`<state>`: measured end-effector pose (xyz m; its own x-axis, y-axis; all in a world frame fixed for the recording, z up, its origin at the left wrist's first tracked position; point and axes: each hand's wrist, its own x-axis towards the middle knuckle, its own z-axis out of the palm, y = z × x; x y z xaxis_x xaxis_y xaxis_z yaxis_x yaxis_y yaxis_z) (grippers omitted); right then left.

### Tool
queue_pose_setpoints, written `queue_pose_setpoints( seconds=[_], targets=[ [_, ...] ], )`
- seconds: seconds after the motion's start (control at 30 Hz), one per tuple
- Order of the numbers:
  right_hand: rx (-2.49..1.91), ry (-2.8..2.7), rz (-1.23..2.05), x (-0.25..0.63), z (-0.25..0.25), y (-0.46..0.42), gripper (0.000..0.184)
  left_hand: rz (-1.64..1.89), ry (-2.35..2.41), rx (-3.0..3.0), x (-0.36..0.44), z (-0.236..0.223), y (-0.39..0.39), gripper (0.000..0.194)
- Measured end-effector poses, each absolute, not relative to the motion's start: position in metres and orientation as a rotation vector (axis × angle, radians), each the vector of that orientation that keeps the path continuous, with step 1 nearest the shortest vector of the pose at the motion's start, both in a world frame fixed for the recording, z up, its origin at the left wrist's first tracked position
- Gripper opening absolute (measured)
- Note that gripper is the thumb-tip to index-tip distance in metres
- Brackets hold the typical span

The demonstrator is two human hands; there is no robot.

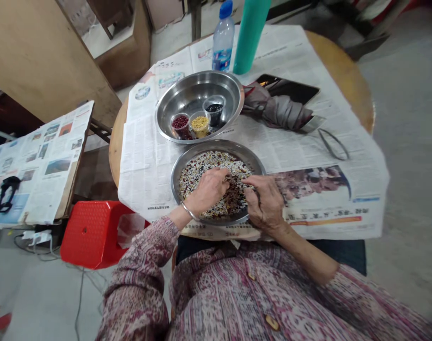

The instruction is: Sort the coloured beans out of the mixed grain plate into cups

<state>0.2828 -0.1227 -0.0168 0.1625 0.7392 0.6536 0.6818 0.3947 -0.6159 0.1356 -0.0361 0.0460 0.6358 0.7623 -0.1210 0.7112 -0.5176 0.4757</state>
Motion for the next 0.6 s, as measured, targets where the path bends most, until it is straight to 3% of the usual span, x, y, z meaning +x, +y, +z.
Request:
queue_pose_setpoints(
  seconds=[0.17,0.37,0.53,0.6],
  targets=[
    [-1.308,-1.544,0.069,0.283,-0.017,-0.122,0.022,0.359,1.183,2.319,0.148,0.048,-0.004,0.018],
    [-1.281,-1.550,0.048,0.283,-0.015,-0.121,0.022,0.340,1.436,2.483,0.131,0.062,-0.003,0.022],
    [-1.299,-1.537,0.069,0.283,-0.015,-0.121,0.023,0.132,1.480,2.543,0.133,0.059,-0.014,0.065],
    [-1.299,-1.535,0.067,0.283,-0.015,-0.121,0.022,0.078,1.344,2.574,0.139,0.056,-0.021,0.072]
  ],
)
